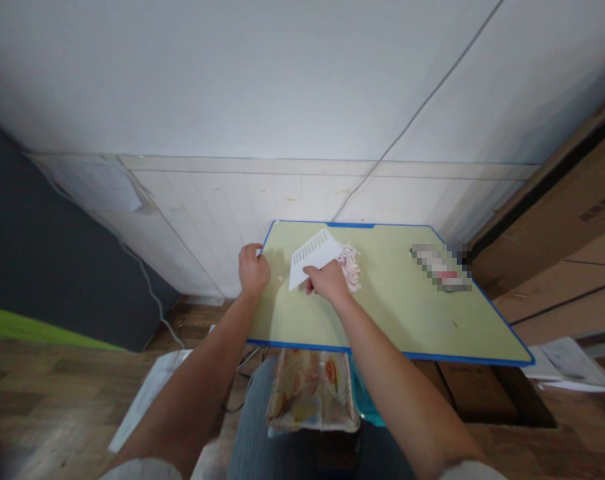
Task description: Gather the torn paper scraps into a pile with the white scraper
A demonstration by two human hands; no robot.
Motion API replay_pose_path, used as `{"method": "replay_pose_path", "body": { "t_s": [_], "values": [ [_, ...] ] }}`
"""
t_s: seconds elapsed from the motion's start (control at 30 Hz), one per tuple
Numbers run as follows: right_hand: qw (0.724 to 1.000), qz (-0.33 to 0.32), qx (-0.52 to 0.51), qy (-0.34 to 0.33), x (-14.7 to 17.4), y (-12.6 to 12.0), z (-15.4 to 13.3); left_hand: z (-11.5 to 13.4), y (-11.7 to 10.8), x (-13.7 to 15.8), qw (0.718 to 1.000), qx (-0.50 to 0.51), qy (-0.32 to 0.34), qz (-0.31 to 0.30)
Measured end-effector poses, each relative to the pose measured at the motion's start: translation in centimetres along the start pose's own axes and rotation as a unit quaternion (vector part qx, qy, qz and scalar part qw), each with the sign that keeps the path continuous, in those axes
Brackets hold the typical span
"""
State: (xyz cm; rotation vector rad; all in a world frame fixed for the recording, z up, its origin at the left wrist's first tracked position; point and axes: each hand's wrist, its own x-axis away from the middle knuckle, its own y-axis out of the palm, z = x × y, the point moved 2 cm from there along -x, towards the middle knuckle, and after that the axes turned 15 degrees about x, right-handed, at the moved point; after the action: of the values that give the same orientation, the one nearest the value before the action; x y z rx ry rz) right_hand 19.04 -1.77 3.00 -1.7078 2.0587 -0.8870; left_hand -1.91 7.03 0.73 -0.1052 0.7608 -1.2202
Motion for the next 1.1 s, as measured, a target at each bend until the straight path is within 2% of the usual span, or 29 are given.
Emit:
{"method": "replay_pose_path", "body": {
  "t_s": [0.1, 0.17, 0.23, 0.43, 0.6, 0.77, 0.87, 0.97, 1.03, 1.1],
  "values": [
    [0.998, -0.066, -0.005, 0.010, -2.1, 3.6, -2.6, -0.4, -0.3, 0.0, 0.999, 0.021, -0.001, 0.044],
    [0.996, -0.090, -0.005, 0.024, -3.6, 4.4, -3.1, -0.7, -0.4, 0.0, 0.998, 0.024, 0.002, 0.059],
    [0.996, -0.082, -0.002, 0.040, -5.0, 3.7, -2.8, -0.9, -0.4, 0.0, 0.998, 0.018, 0.005, 0.055],
    [0.995, 0.004, 0.010, 0.097, -7.1, -2.1, -0.1, -0.8, 0.1, -0.2, 0.999, -0.007, 0.029, 0.017],
    [0.990, 0.063, 0.021, 0.128, -5.5, -4.4, 2.2, -0.5, 0.2, -0.3, 0.999, -0.016, 0.037, 0.000],
    [0.988, 0.107, 0.012, 0.110, -2.9, -6.0, 3.8, 0.0, 0.4, -0.2, 0.997, -0.053, 0.046, -0.028],
    [0.991, 0.114, -0.019, 0.068, -1.1, -5.7, 4.2, 0.4, 0.7, -0.1, 0.991, -0.103, 0.059, -0.064],
    [0.994, 0.091, -0.055, 0.024, 0.8, -4.3, 4.7, 1.1, 1.0, 0.1, 0.979, -0.161, 0.075, -0.099],
    [0.993, 0.085, -0.075, 0.012, 1.8, -3.8, 5.4, 1.6, 1.0, 0.3, 0.970, -0.196, 0.083, -0.118],
    [0.990, 0.098, -0.097, 0.011, 2.6, -4.3, 6.7, 2.2, 0.9, 0.7, 0.961, -0.221, 0.086, -0.139]
  ]
}}
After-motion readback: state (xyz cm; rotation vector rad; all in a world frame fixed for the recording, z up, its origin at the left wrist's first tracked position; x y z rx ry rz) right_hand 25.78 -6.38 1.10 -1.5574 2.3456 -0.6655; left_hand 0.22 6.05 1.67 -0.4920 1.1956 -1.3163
